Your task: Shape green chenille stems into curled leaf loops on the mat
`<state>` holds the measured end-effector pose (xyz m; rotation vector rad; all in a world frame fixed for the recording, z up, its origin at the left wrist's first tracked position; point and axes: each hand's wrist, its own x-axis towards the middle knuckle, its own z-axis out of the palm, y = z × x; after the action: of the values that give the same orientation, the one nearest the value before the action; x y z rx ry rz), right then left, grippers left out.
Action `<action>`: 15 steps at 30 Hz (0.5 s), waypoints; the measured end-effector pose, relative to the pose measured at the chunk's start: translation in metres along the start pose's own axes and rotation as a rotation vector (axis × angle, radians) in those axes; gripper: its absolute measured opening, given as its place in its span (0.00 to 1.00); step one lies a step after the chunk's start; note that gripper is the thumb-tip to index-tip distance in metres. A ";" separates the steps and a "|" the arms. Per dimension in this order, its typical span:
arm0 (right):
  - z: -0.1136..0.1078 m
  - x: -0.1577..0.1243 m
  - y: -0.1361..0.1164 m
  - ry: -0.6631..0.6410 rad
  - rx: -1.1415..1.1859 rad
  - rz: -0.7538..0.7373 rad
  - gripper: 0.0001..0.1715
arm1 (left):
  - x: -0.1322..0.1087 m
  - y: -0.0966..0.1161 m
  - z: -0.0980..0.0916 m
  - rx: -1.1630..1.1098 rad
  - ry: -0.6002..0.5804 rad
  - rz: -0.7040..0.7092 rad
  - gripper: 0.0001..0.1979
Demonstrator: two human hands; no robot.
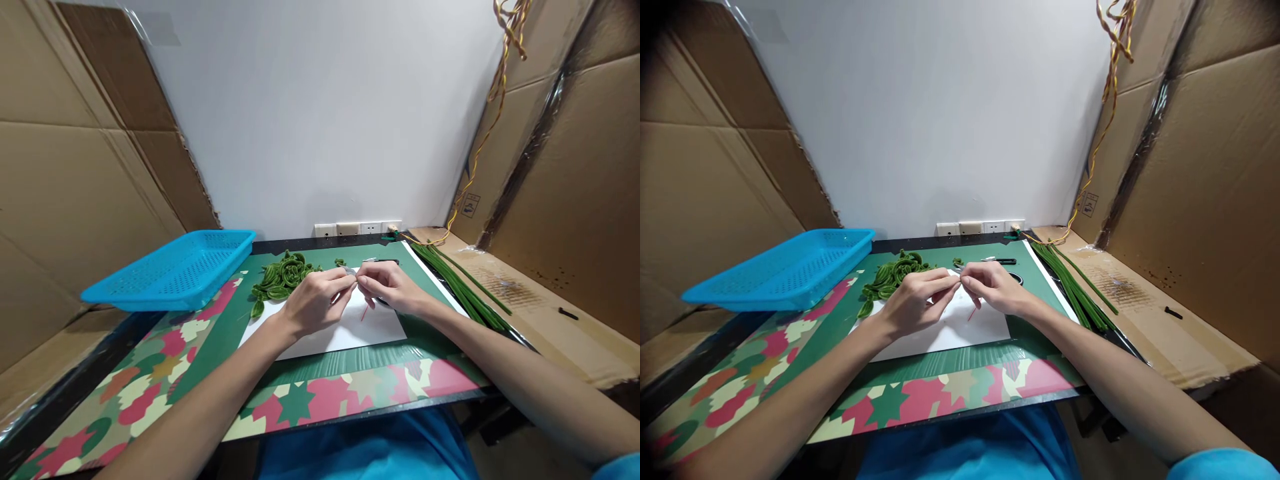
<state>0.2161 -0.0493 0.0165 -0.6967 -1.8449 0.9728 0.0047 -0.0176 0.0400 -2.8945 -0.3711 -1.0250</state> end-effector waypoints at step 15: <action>0.006 0.005 0.002 0.144 -0.123 -0.008 0.21 | 0.002 -0.002 0.002 -0.152 0.041 -0.136 0.12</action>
<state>0.2090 -0.0460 0.0153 -0.8116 -1.7899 0.7884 0.0070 -0.0154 0.0394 -3.0120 -0.5164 -1.1796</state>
